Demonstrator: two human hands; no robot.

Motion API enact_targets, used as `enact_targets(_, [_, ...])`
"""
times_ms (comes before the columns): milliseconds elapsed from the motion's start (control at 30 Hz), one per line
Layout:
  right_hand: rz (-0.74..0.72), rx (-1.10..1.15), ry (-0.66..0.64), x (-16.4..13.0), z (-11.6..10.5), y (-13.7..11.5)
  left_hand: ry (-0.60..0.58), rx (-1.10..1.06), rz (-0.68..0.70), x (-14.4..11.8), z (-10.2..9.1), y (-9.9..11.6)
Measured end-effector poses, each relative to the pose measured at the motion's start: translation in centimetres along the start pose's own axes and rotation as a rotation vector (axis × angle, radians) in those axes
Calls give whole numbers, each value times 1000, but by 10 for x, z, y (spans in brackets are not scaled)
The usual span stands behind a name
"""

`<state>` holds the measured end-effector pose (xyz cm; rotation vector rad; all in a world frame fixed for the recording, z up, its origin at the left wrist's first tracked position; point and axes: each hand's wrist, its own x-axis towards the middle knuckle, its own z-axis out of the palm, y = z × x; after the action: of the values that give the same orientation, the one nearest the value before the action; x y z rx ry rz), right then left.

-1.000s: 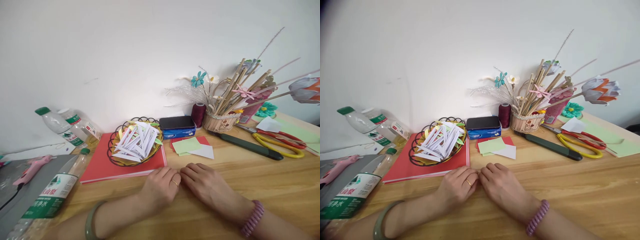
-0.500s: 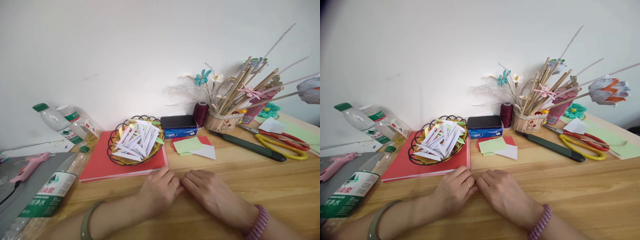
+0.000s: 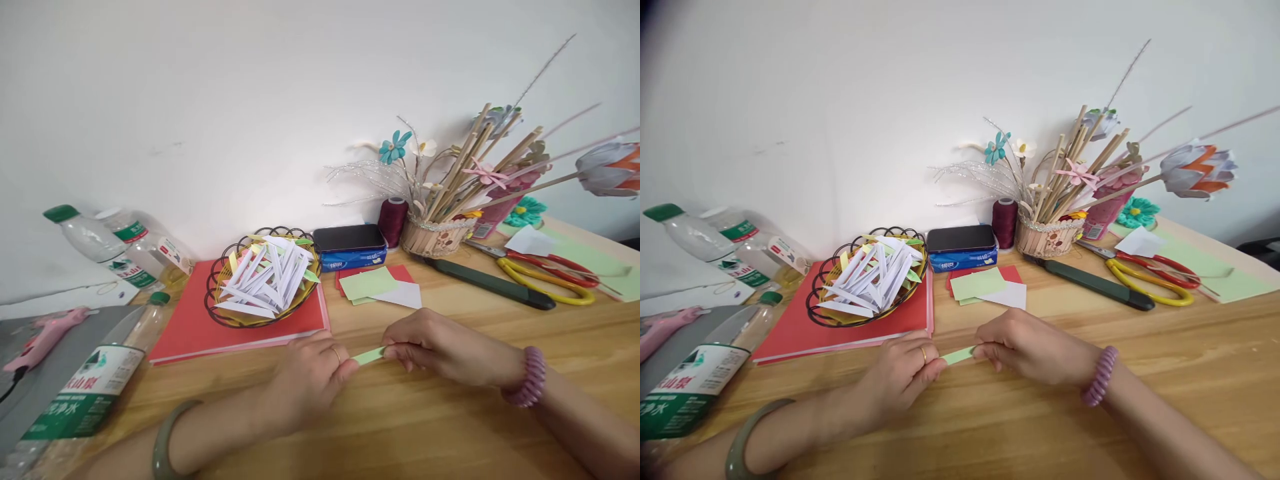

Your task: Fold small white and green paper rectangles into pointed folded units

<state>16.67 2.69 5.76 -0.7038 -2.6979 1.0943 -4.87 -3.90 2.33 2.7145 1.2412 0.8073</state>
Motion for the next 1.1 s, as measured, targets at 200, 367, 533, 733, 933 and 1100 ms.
enact_targets(200, [215,67,155,-22,-28,26,-14,-189,-195,-5,-6,0])
enact_targets(367, [259,173,373,-28,-31,32,36,-386,-296,-7,-6,-1])
enact_targets(533, [191,659,240,1,6,6,-2,-521,-367,-6,-6,5])
enact_targets(733, [201,700,214,14,31,-6,-259,-838,-574,3,-11,10])
enact_targets(933, [204,682,209,16,29,-9,-257,-1004,-758,6,-6,10])
enact_targets(1100, [240,653,256,12,20,0,-212,-1059,-821,5,-6,10])
